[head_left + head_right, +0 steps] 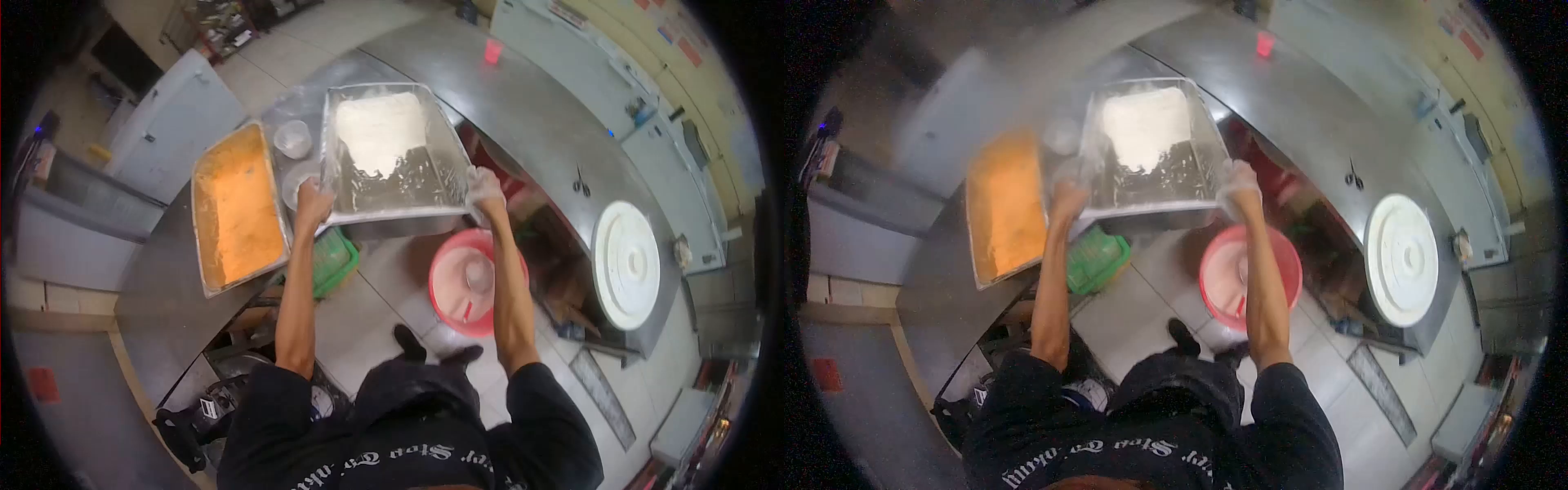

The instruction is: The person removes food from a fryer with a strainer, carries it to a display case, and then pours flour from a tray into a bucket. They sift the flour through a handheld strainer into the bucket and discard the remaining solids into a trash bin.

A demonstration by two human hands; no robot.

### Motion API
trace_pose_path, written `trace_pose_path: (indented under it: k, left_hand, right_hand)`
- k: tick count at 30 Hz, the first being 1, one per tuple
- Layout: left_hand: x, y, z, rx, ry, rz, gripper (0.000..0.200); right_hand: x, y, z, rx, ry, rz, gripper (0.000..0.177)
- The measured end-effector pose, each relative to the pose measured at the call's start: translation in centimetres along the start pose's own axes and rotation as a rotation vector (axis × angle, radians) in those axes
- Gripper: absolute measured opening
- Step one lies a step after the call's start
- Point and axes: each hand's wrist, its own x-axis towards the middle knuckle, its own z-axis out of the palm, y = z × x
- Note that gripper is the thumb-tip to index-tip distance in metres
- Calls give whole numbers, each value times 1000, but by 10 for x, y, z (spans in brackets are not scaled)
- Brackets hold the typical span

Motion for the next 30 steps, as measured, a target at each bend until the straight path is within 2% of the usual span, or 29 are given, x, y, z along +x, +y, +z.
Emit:
trace_pose_path:
  k: [1, 3, 4, 6, 7, 9, 11, 13, 14, 15, 16, 17, 18, 19, 20, 21, 23, 24, 25, 27, 28, 30]
  left_hand:
    - [-22, -5, 6, 10, -44, -17, 25]
    - [-76, -17, 9, -169, -174, -97, 21]
    - [-104, -21, 15, -128, -258, -128, 21]
    - [-147, -17, 36, -193, -158, -122, 15]
    - [-164, -15, 47, -183, -226, -127, 15]
    - [-188, -9, 67, -72, -291, -27, 14]
    - [-202, -9, 99, -72, -422, -70, 11]
    - [-216, -24, 142, -106, -589, -191, 10]
    - [-225, -50, 165, -168, -674, -229, 11]
    - [-235, -77, 192, -172, -718, -97, 13]
    - [-244, -79, 209, -209, -804, -204, 15]
    - [-249, -82, 228, -249, -889, -307, 16]
    - [-261, -108, 256, -267, -886, -326, 16]
    - [-283, -150, 294, -266, -967, -415, 17]
    - [-299, -175, 323, -267, -1049, -502, 19]
    - [-308, -180, 335, -289, -1046, -519, 19]
    - [-325, -194, 362, -147, -1153, -503, 21]
    - [-333, -205, 373, -202, -1176, -468, 30]
    - [-343, -214, 385, -219, -1172, -491, 30]
    - [-351, -228, 406, -152, -1221, -384, 39]
    - [-353, -236, 414, -165, -1217, -398, 39]
    - [-358, -247, 426, -257, -1284, -274, 44]
  right_hand:
    - [-31, 9, 2, 2, -62, 23, 5]
    - [-94, 17, -8, 416, -185, 433, 9]
    - [-134, 18, -17, 420, -209, 528, 9]
    - [-208, 19, -45, 246, -133, 373, 18]
    - [-247, 24, -54, 226, -138, 439, 18]
    - [-310, 31, -71, 5, -165, 433, 27]
    - [-340, 15, -93, 128, -142, 1121, 31]
    - [-370, 19, -105, 110, -122, 1219, 36]
    - [-388, 24, -106, 93, -134, 1218, 36]
    - [-405, 36, -104, 123, -42, 1172, 36]
    - [-418, 47, -101, 152, 47, 1119, 38]
    - [-426, 55, -95, 134, 33, 1109, 38]
    - [-433, 67, -89, 115, 115, 1195, 37]
    - [-435, 82, -84, 95, 197, 1276, 37]
    - [-384, 74, -106, 203, 31, 1330, 38]
    - [-378, 76, -100, 184, 13, 1319, 38]
    - [-375, 87, -83, 4, -50, 1300, 38]
    - [-376, 88, -74, 24, -60, 1284, 40]
    - [-376, 90, -64, 11, -83, 1275, 40]
    - [-370, 89, -43, 5, -19, 1215, 41]
    - [-362, 86, -39, -33, -58, 1180, 39]
    - [-344, 79, -38, 7, -72, 1201, 38]
